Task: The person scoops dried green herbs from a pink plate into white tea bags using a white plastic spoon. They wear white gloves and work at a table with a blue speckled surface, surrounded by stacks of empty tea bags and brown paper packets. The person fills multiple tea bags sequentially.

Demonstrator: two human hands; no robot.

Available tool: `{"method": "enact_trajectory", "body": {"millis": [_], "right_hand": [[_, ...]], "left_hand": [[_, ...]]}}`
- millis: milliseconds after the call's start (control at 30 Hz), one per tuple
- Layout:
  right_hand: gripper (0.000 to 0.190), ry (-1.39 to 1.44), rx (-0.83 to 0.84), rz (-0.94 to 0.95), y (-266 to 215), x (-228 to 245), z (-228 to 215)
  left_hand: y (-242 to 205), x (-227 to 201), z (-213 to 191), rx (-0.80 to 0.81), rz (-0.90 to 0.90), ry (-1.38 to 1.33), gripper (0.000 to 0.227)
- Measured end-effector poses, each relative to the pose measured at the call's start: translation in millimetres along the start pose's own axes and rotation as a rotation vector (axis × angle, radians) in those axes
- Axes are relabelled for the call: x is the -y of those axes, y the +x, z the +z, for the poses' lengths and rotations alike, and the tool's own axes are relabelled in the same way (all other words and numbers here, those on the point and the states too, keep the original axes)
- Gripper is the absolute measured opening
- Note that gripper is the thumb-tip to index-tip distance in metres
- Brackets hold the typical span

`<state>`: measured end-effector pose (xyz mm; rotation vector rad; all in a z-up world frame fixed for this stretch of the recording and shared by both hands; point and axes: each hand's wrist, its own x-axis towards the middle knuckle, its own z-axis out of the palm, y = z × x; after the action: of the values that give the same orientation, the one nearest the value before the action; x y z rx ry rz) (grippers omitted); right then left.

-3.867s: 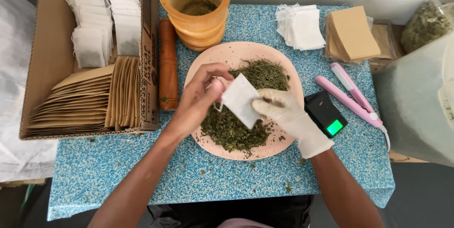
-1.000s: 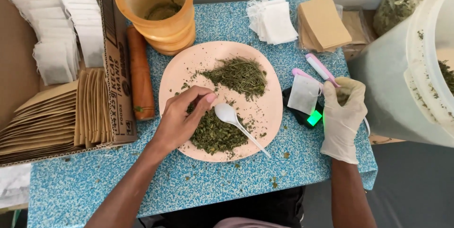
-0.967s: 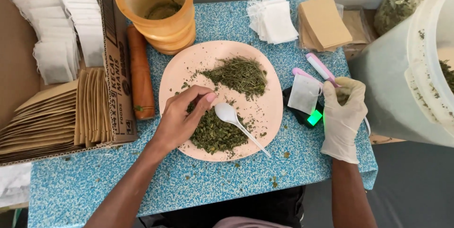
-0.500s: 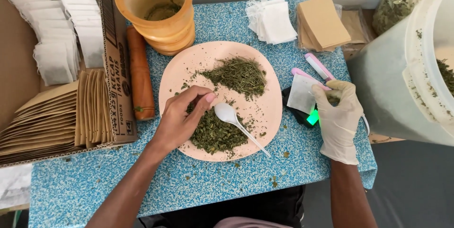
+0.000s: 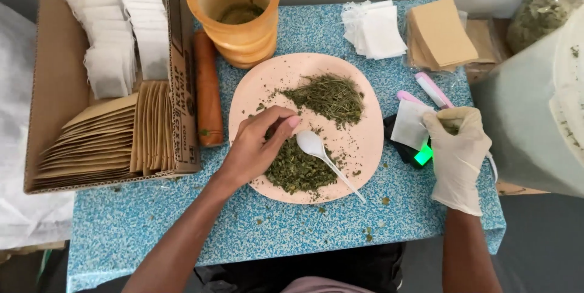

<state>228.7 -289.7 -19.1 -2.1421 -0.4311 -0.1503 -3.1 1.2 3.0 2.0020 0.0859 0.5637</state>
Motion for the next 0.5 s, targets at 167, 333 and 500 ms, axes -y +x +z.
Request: {"method": "enact_trajectory", "body": {"millis": [167,333,500], "right_hand": [[0.028,0.201,-0.016,0.224,5.0,39.0,-12.1],[0.043,0.291,0.093,0.309,6.5,86.0,-18.8],[0.015,0.228,0.198,0.001,-18.0,129.6,-9.0]], "left_hand": [[-0.6,0.3,-0.5,-0.003,0.002,0.009,0.028],[0.2,2.3,2.5,0.001,0.045,0.023,0.024],[-0.1,3.0,7.9,-0.071,0.045,0.042,0.031]]}}
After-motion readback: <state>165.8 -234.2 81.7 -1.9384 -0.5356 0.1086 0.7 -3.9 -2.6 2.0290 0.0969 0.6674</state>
